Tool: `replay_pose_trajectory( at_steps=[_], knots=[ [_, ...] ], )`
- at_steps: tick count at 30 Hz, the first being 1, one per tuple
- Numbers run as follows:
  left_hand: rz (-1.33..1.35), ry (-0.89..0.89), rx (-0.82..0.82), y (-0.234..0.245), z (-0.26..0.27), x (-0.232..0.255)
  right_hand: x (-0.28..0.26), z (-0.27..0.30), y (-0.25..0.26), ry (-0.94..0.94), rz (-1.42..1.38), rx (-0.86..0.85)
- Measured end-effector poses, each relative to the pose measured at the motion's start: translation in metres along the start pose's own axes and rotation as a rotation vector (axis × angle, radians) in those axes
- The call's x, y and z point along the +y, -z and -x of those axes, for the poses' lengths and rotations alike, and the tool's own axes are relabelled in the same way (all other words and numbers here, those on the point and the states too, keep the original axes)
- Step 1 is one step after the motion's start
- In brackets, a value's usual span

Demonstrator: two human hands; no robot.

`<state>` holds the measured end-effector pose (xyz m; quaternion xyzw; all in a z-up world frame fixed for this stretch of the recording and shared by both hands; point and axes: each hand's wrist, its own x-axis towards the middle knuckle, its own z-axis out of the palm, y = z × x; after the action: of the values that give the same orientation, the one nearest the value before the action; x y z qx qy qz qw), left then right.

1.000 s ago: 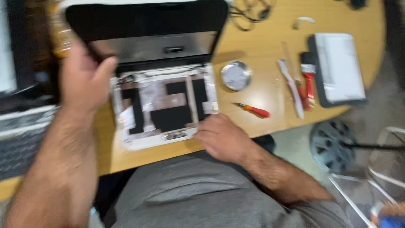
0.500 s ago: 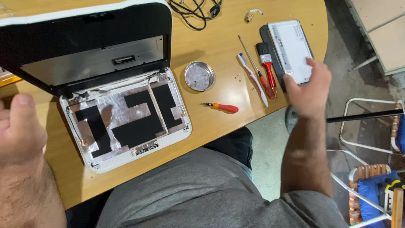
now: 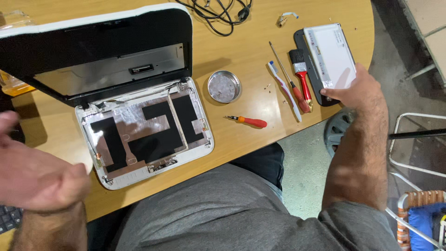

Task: The person uses a screwdriver to remove screws from the back of a disassembled laptop. They then place a metal cover over the internal components and flip the laptop over. Finally, they connect a ribbon cable to a new screen and place the screen into the laptop frame.

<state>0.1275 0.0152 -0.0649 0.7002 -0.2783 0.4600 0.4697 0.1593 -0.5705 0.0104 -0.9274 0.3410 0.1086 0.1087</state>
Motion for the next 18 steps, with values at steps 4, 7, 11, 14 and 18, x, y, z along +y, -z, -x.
replay_pose_trajectory(
  at_steps=[4,7,11,14,18],
  knots=[
    [0.012,-0.167,-0.069,-0.01,-0.002,0.005,0.006,-0.014,-0.002,0.033,0.048,0.016],
    [-0.044,-0.168,-0.18,-0.013,0.003,0.008,-0.007,-0.003,0.005,-0.041,0.048,0.0],
    [-0.044,-0.113,-0.247,-0.015,0.004,0.015,-0.006,-0.002,0.007,-0.064,-0.128,0.073],
    [-0.038,-0.039,-0.301,-0.016,0.004,0.017,0.031,-0.043,-0.013,-0.017,-0.181,0.178],
    [-0.019,0.021,-0.362,-0.015,0.005,0.015,0.09,-0.104,-0.04,0.089,-0.129,0.258]
  ],
)
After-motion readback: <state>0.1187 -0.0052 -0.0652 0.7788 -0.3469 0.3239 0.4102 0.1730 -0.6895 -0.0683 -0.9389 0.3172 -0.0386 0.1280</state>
